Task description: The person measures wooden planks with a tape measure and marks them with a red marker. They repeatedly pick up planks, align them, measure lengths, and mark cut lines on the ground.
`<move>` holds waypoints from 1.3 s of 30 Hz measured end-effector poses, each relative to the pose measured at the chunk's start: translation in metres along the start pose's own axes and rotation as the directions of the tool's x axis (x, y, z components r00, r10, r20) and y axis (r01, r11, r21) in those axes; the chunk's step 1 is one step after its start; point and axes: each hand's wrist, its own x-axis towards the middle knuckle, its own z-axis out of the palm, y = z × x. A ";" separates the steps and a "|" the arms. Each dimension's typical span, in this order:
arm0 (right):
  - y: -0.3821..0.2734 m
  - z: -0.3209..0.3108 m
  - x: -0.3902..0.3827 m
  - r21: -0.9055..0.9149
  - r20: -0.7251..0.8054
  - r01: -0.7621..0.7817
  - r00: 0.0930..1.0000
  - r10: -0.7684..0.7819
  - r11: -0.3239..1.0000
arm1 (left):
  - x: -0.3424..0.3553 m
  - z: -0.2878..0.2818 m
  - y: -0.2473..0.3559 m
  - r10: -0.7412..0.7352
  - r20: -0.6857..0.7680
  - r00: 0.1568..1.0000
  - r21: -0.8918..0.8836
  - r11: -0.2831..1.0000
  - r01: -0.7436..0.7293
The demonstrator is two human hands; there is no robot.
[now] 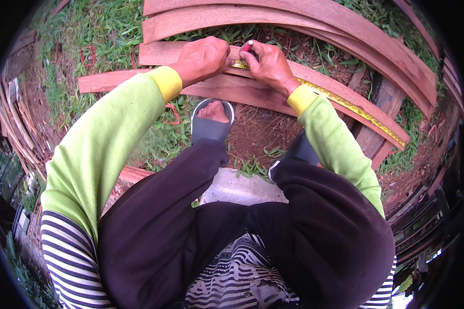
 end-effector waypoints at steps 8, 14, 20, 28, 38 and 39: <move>0.002 -0.005 -0.005 -0.097 0.022 0.016 1.000 -0.014 0.995 | -0.001 0.001 0.004 0.036 0.006 0.999 -0.034 0.999 -0.035; -0.018 -0.055 -0.018 0.248 -0.169 -0.098 0.975 0.143 0.964 | -0.011 0.002 0.000 0.027 0.037 0.999 -0.105 0.994 -0.023; -0.001 -0.146 -0.081 -0.055 -0.275 0.062 0.959 -0.075 0.997 | -0.038 0.001 0.020 0.019 0.325 0.945 -0.180 0.983 0.042; 0.024 -0.171 -0.122 -0.655 0.178 0.069 0.982 0.065 0.752 | -0.066 -0.003 0.007 0.074 0.537 0.840 -0.247 0.966 0.073; 0.001 -0.196 -0.131 -0.689 0.212 0.140 0.977 0.014 0.711 | -0.089 0.009 0.018 0.077 0.589 0.805 -0.251 0.964 0.091; -0.009 -0.201 -0.131 -0.689 0.207 0.146 0.978 0.000 0.710 | -0.093 0.013 0.018 0.098 0.589 0.803 -0.271 0.959 0.082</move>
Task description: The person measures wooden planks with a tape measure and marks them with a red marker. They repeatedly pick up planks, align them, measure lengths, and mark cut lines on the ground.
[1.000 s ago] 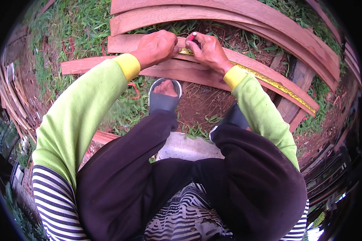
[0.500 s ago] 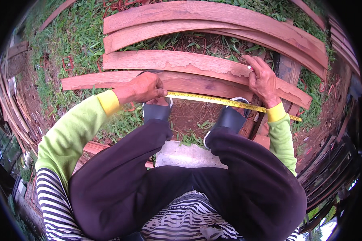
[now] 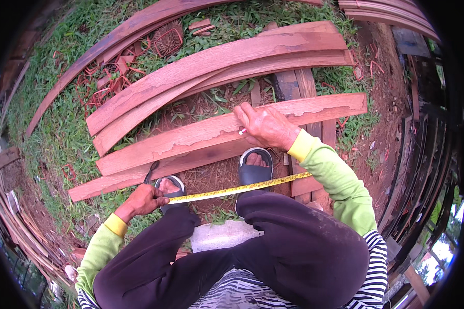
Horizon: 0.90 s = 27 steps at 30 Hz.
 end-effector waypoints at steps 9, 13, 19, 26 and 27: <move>0.038 -0.069 0.037 -0.103 -0.139 0.077 0.986 -0.091 0.992 | 0.004 -0.017 0.002 -0.011 -0.010 1.000 0.054 0.998 0.012; 0.082 -0.072 0.065 -0.098 -0.239 0.026 0.970 -0.049 0.995 | 0.008 -0.016 -0.008 0.106 -0.082 0.991 0.111 0.989 -0.096; 0.114 -0.040 0.080 -0.103 -0.164 -0.161 0.976 0.143 0.982 | 0.003 -0.014 -0.006 0.076 -0.069 0.995 0.085 0.994 -0.070; 0.097 -0.018 0.066 -0.048 -0.341 -0.244 0.916 0.214 0.969 | 0.006 -0.010 -0.013 0.118 -0.098 0.988 0.064 0.992 -0.112; 0.091 -0.008 0.057 -0.020 -0.433 -0.257 0.873 0.223 0.966 | 0.005 -0.018 -0.001 -0.009 -0.032 0.999 0.053 0.999 0.011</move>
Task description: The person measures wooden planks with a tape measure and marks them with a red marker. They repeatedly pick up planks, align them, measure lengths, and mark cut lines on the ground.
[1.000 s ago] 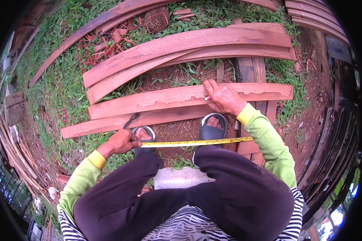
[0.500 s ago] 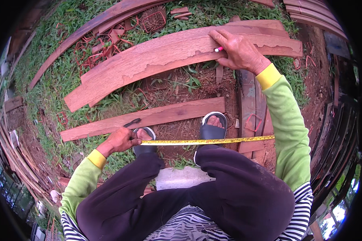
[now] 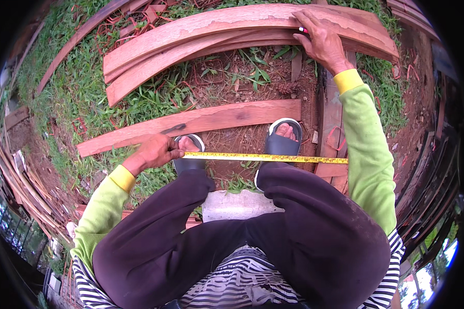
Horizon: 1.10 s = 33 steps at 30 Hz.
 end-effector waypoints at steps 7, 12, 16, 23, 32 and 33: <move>-0.114 0.037 -0.104 0.352 0.283 0.085 0.940 -0.192 0.932 | 0.002 0.010 -0.017 0.120 -0.018 0.993 0.130 0.985 -0.117; -0.158 0.067 -0.121 0.226 0.474 0.120 0.853 -0.217 0.967 | 0.006 0.009 -0.015 0.234 -0.059 0.970 0.093 0.969 -0.228; -0.159 0.078 -0.119 0.178 0.453 0.164 0.861 -0.229 0.970 | -0.002 0.003 -0.014 0.120 -0.020 0.993 0.029 0.992 -0.119; -0.164 0.075 -0.110 0.052 0.487 0.339 0.812 -0.320 0.939 | -0.002 0.000 -0.020 0.061 -0.009 0.998 0.015 0.998 -0.060; -0.189 0.054 -0.089 -0.282 0.278 0.350 0.921 -0.272 0.893 | -0.004 -0.010 -0.007 0.062 -0.007 0.998 0.094 0.994 -0.062; -0.190 0.049 -0.086 -0.291 0.298 0.339 0.921 -0.252 0.895 | -0.004 -0.010 -0.006 0.115 -0.032 0.993 0.095 0.989 -0.111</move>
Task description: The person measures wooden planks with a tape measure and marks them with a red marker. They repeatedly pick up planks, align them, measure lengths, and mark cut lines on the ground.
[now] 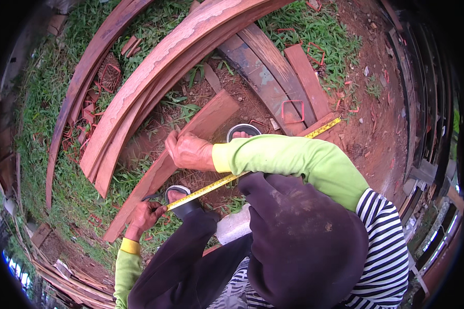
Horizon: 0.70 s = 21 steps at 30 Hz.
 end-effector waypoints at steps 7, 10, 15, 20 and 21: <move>0.045 -0.026 -0.013 0.081 0.307 -0.132 0.946 0.102 0.988 | 0.001 -0.015 0.015 -0.048 0.010 0.999 0.040 0.998 0.048; 0.075 -0.013 -0.031 0.109 0.397 -0.286 0.890 0.222 0.952 | 0.001 -0.017 0.009 -0.058 0.000 0.998 -0.024 0.998 0.058; 0.130 0.008 -0.079 0.035 0.338 -0.443 0.849 0.407 0.896 | 0.002 -0.025 0.015 -0.054 -0.087 0.995 -0.147 0.988 0.041; 0.162 -0.036 -0.126 0.512 0.075 -0.652 0.682 0.728 0.559 | -0.009 -0.032 0.023 -0.207 -0.093 0.974 -0.408 0.900 0.152; 0.161 -0.040 -0.136 0.566 0.080 -0.674 0.619 0.782 0.475 | -0.011 -0.032 0.025 -0.196 -0.136 0.971 -0.426 0.897 0.121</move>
